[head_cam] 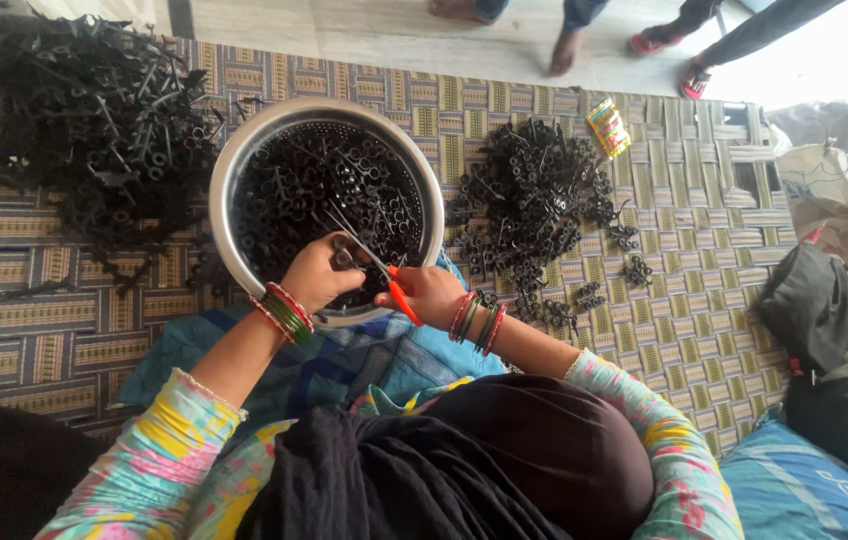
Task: The person sits on a mat and uses red-handled scissors to cut small black metal parts from a metal bowl, placing the cut pieces onto a pile on the mat.
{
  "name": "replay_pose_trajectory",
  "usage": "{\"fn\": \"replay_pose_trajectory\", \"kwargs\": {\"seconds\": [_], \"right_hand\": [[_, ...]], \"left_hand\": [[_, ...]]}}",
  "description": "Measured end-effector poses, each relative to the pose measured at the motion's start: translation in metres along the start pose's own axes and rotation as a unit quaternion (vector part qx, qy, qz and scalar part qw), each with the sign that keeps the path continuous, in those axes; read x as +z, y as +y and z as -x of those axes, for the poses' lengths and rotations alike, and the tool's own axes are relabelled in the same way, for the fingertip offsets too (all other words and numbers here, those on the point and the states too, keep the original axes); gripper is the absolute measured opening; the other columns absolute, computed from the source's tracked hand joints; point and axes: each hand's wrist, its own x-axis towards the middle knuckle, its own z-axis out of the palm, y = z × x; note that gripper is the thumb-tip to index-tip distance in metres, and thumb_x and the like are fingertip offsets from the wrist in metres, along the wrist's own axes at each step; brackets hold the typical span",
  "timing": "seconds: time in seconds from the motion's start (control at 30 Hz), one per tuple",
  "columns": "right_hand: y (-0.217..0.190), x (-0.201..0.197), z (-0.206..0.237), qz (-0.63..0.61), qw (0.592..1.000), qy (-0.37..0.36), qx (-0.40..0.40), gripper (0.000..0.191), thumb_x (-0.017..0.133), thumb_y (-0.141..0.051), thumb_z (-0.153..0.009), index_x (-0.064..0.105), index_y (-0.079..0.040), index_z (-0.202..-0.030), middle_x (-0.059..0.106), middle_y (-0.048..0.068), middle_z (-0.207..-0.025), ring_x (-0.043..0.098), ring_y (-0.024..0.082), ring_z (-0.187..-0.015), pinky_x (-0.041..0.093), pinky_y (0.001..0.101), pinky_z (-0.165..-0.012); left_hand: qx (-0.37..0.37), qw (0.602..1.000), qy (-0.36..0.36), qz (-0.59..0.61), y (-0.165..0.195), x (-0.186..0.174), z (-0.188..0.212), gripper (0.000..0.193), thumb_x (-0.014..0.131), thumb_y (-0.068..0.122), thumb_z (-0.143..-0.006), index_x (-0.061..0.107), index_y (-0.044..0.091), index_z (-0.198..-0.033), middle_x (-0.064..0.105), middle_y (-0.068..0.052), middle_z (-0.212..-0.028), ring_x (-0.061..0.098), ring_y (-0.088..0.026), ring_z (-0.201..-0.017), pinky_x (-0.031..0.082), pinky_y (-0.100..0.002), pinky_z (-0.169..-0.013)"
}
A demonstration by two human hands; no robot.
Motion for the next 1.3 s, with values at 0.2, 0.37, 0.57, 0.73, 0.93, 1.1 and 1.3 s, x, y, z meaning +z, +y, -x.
{"fn": "replay_pose_trajectory", "kwargs": {"seconds": [0.2, 0.37, 0.57, 0.73, 0.93, 1.1, 1.3], "right_hand": [[0.023, 0.014, -0.009, -0.059, 0.983, -0.106, 0.14, 0.052, 0.067, -0.063, -0.088, 0.071, -0.012, -0.078, 0.066, 0.007, -0.063, 0.063, 0.014, -0.054, 0.049, 0.0343, -0.055], [0.04, 0.03, -0.009, -0.394, 0.908, -0.132, 0.048, 0.062, 0.05, -0.063, -0.103, 0.062, -0.006, -0.084, 0.066, 0.002, -0.069, 0.062, 0.013, -0.065, 0.047, 0.0309, -0.06], [0.027, 0.011, -0.004, -0.182, 0.974, -0.13, -0.038, 0.062, 0.048, -0.067, -0.096, 0.063, -0.007, -0.089, 0.067, 0.002, -0.07, 0.065, 0.014, -0.066, 0.053, 0.0328, -0.061], [0.005, -0.001, 0.002, -0.084, 0.988, -0.131, -0.012, 0.064, 0.051, -0.068, -0.094, 0.063, -0.006, -0.084, 0.061, 0.005, -0.062, 0.063, 0.018, -0.058, 0.05, 0.0364, -0.058], [-0.001, 0.0, 0.003, -0.031, 0.994, -0.1, 0.037, 0.055, 0.062, -0.063, -0.089, 0.067, -0.009, -0.08, 0.063, 0.004, -0.059, 0.063, 0.016, -0.055, 0.048, 0.0373, -0.056], [0.013, 0.007, 0.003, -0.228, 0.966, -0.124, -0.01, 0.058, 0.057, -0.062, -0.096, 0.065, -0.008, -0.077, 0.066, 0.0, -0.064, 0.065, 0.01, -0.059, 0.053, 0.0327, -0.057], [0.024, 0.02, 0.002, -0.3, 0.942, -0.15, 0.034, 0.052, 0.062, -0.055, -0.098, 0.062, -0.007, -0.078, 0.061, -0.001, -0.063, 0.06, 0.01, -0.058, 0.05, 0.0301, -0.055]], "left_hand": [[-0.129, 0.983, 0.015, 0.132, 0.01, -0.012, 0.0, 0.015, 0.062, 0.005, -0.085, 0.065, 0.007, -0.1, 0.072, -0.008, -0.086, 0.055, -0.013, -0.07, 0.041, -0.028, -0.061], [-0.123, 0.957, 0.036, 0.258, 0.022, -0.023, -0.003, 0.013, 0.059, 0.005, -0.091, 0.06, 0.011, -0.102, 0.067, 0.002, -0.086, 0.066, -0.008, -0.075, 0.061, -0.026, -0.066], [-0.045, 0.98, 0.101, 0.166, 0.021, -0.023, -0.007, 0.007, 0.069, 0.003, -0.096, 0.064, 0.007, -0.1, 0.071, 0.0, -0.09, 0.068, -0.01, -0.081, 0.056, -0.025, -0.066], [-0.075, 0.977, 0.074, 0.184, 0.014, -0.012, -0.003, 0.011, 0.069, -0.002, -0.091, 0.063, 0.006, -0.094, 0.074, -0.004, -0.088, 0.073, -0.014, -0.081, 0.063, -0.027, -0.069], [-0.072, 0.976, 0.083, 0.188, 0.012, -0.007, -0.003, 0.011, 0.07, -0.002, -0.092, 0.061, 0.005, -0.092, 0.072, -0.004, -0.085, 0.073, -0.013, -0.079, 0.065, -0.029, -0.069], [-0.052, 0.983, 0.079, 0.155, 0.008, -0.004, 0.001, 0.01, 0.07, -0.001, -0.093, 0.063, 0.005, -0.098, 0.072, -0.004, -0.086, 0.074, -0.013, -0.079, 0.063, -0.027, -0.069], [-0.067, 0.988, 0.047, 0.135, -0.003, 0.0, 0.0, 0.015, 0.071, -0.001, -0.09, 0.064, 0.005, -0.101, 0.072, -0.003, -0.086, 0.073, -0.013, -0.078, 0.062, -0.026, -0.067]]}}
